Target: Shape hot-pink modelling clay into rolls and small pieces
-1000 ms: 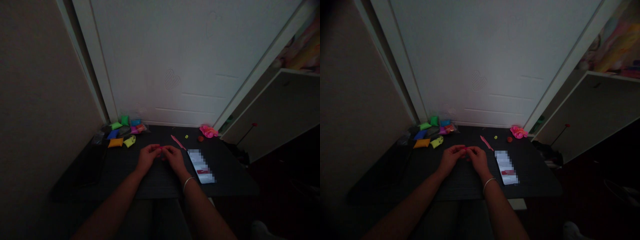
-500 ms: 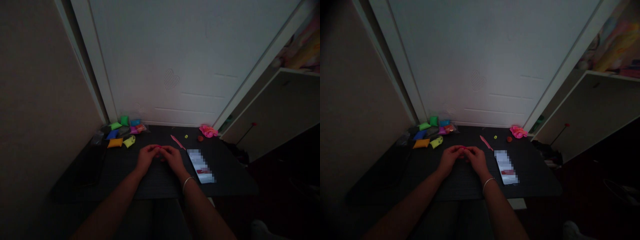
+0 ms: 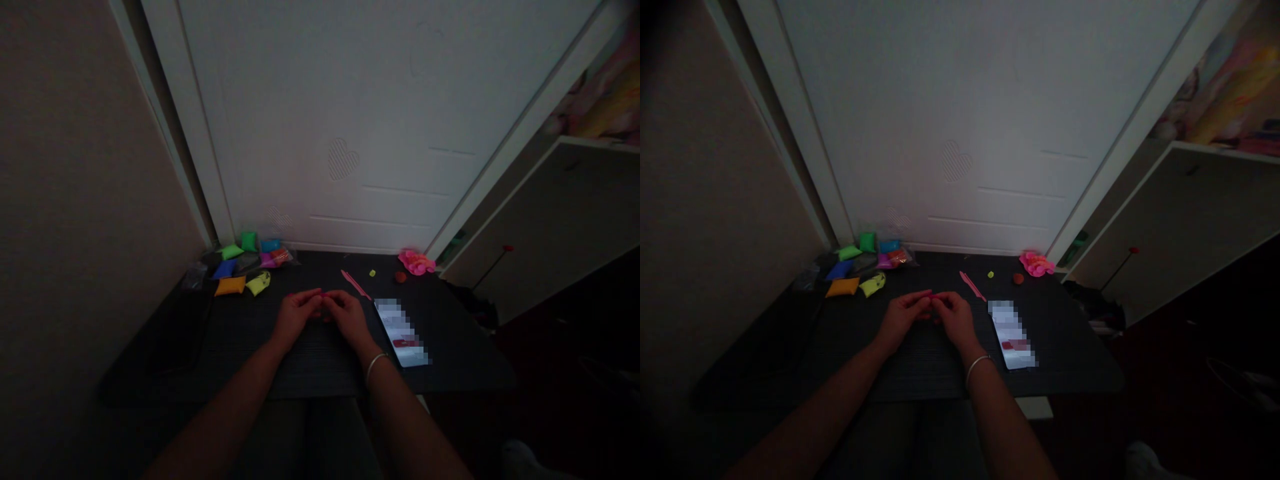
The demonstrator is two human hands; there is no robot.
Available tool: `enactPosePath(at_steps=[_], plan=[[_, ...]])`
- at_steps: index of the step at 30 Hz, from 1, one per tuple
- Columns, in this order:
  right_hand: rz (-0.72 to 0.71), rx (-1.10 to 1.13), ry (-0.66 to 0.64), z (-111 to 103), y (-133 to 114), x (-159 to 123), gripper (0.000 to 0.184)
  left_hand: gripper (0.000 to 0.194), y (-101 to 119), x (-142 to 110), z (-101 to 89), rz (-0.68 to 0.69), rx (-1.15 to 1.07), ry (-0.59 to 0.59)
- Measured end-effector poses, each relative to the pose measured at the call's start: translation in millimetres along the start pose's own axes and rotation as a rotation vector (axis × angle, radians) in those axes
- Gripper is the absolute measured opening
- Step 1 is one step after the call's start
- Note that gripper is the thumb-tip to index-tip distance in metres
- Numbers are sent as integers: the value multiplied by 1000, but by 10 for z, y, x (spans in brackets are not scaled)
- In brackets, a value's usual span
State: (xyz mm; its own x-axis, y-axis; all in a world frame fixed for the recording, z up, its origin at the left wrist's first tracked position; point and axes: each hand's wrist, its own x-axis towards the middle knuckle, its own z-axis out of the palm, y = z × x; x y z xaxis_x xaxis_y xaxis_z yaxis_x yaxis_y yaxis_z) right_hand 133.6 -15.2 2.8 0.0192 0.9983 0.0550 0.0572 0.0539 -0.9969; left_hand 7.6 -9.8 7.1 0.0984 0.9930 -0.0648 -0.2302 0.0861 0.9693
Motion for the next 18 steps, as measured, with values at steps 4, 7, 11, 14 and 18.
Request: enactPosePath(at_steps=[4, 7, 11, 14, 18], plan=[[-17, -80, -17, -4, 17, 8, 25, 26, -7, 13, -7, 50, 77, 33], [-5, -50, -64, 4, 7, -5, 30, 24, -3, 20, -20, 50, 78, 47], [23, -45, -68, 11, -3, -12, 28, 22, -1, 15, -19, 53, 90, 68], [33, -54, -41, 5, -4, -6, 26, 22, 1, 8, -8, 44, 85, 60], [45, 6, -33, 1, -15, -6, 29, 29, 1, 6, -8, 24, 35, 29]])
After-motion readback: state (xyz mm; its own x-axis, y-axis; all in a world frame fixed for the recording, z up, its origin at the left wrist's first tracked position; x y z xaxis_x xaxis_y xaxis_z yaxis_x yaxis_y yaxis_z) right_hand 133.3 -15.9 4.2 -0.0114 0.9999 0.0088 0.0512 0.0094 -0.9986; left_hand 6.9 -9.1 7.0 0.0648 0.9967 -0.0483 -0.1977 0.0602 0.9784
